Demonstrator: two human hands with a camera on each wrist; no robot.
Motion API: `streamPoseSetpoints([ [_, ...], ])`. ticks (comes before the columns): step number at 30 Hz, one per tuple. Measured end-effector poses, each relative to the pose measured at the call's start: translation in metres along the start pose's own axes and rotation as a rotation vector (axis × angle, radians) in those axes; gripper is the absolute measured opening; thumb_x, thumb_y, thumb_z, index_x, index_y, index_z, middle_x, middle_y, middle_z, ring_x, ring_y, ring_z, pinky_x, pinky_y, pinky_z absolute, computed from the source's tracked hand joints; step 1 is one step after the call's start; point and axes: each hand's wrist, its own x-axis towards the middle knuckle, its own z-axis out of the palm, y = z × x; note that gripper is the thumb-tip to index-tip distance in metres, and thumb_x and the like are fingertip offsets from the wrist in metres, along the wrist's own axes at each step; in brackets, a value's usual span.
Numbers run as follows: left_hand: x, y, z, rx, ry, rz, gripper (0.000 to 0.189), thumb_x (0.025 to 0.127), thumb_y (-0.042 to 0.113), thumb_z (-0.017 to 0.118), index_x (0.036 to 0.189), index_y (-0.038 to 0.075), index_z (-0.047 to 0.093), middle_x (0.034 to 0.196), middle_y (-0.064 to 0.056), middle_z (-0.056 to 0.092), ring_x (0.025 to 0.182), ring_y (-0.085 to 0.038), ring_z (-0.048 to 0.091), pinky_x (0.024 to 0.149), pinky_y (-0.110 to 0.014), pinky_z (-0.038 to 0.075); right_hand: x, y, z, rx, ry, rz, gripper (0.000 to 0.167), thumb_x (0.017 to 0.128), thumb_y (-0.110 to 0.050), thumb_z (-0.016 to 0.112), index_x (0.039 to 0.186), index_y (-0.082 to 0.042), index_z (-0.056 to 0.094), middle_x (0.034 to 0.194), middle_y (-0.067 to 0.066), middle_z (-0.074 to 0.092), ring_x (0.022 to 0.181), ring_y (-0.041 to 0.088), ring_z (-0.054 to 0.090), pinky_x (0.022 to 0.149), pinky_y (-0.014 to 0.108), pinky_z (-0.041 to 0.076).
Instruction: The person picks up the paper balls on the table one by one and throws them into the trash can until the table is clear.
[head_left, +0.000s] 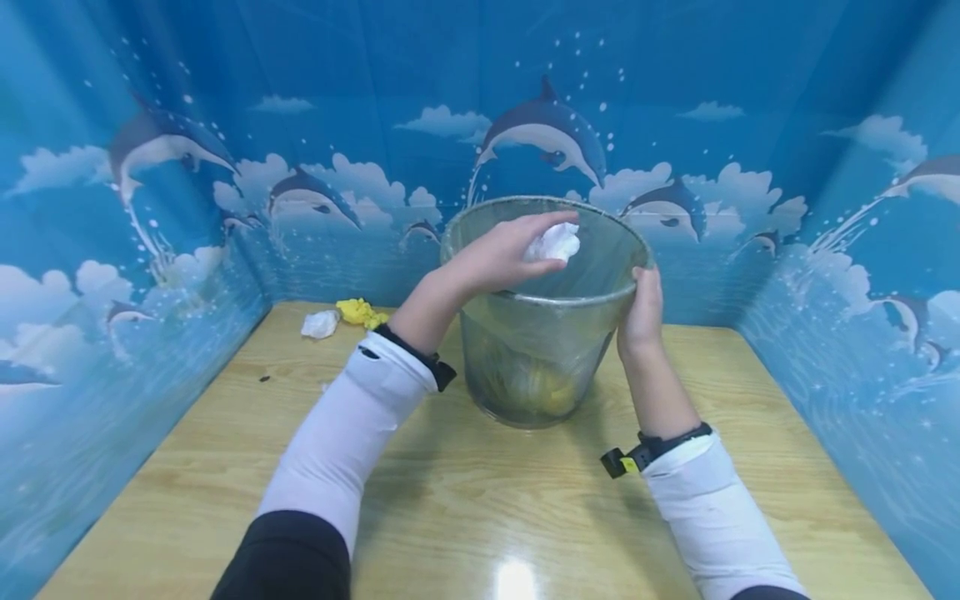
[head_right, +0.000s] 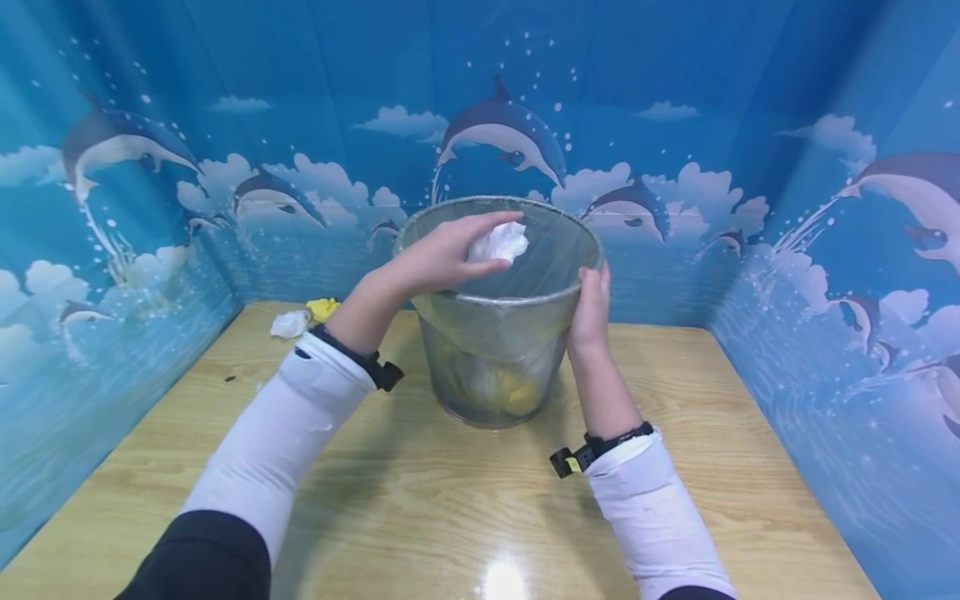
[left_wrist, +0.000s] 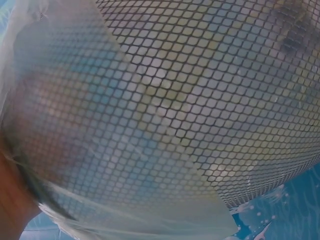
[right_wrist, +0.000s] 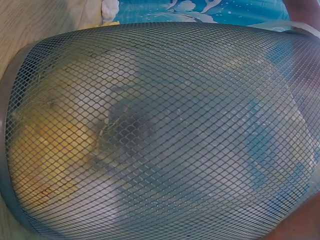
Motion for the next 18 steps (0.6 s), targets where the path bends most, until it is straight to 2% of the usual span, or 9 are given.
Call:
streamPoseSetpoints([
  [3, -0.0005, -0.0013, -0.0003, 0.008, -0.014, 0.012, 0.071, 0.097, 0.039, 0.056, 0.156, 0.028, 0.018, 0.162, 0.003, 0.021, 0.147, -0.017, 0.023, 0.118, -0.037, 0.026, 0.0001, 0.0004, 0.0, 0.002, 0.004, 0.0, 0.052, 0.094, -0.022, 0.027, 0.142, -0.002, 0.033, 0.113, 0.0, 0.044, 0.104, 0.014, 0.042, 0.094, 0.026, 0.034],
  [8, -0.0018, -0.0037, -0.0005, 0.03, 0.017, 0.028, 0.075, 0.097, 0.043, 0.053, 0.157, 0.031, 0.009, 0.164, 0.003, 0.007, 0.15, -0.015, 0.009, 0.121, -0.041, 0.018, 0.0008, 0.0001, 0.0002, -0.004, 0.013, -0.012, 0.053, 0.093, -0.022, 0.028, 0.143, -0.002, 0.033, 0.115, 0.002, 0.042, 0.104, 0.015, 0.041, 0.093, 0.027, 0.033],
  [15, -0.0043, -0.0035, -0.0026, 0.071, 0.069, -0.006, 0.074, 0.097, 0.048, 0.05, 0.156, 0.033, 0.008, 0.164, 0.004, 0.003, 0.151, -0.017, 0.002, 0.122, -0.045, 0.009, 0.0005, -0.0004, -0.001, -0.017, -0.007, 0.009, 0.054, 0.094, -0.023, 0.027, 0.145, -0.006, 0.031, 0.123, 0.003, 0.04, 0.114, 0.018, 0.038, 0.103, 0.033, 0.03],
  [18, -0.005, -0.0061, -0.0046, 0.079, 0.104, -0.028, 0.074, 0.097, 0.048, 0.051, 0.156, 0.032, 0.01, 0.164, 0.003, 0.005, 0.151, -0.018, 0.002, 0.122, -0.047, 0.008, 0.0003, -0.0007, -0.0013, -0.013, -0.011, 0.007, 0.054, 0.094, -0.023, 0.027, 0.144, -0.005, 0.031, 0.122, 0.002, 0.04, 0.113, 0.017, 0.039, 0.103, 0.033, 0.03],
])
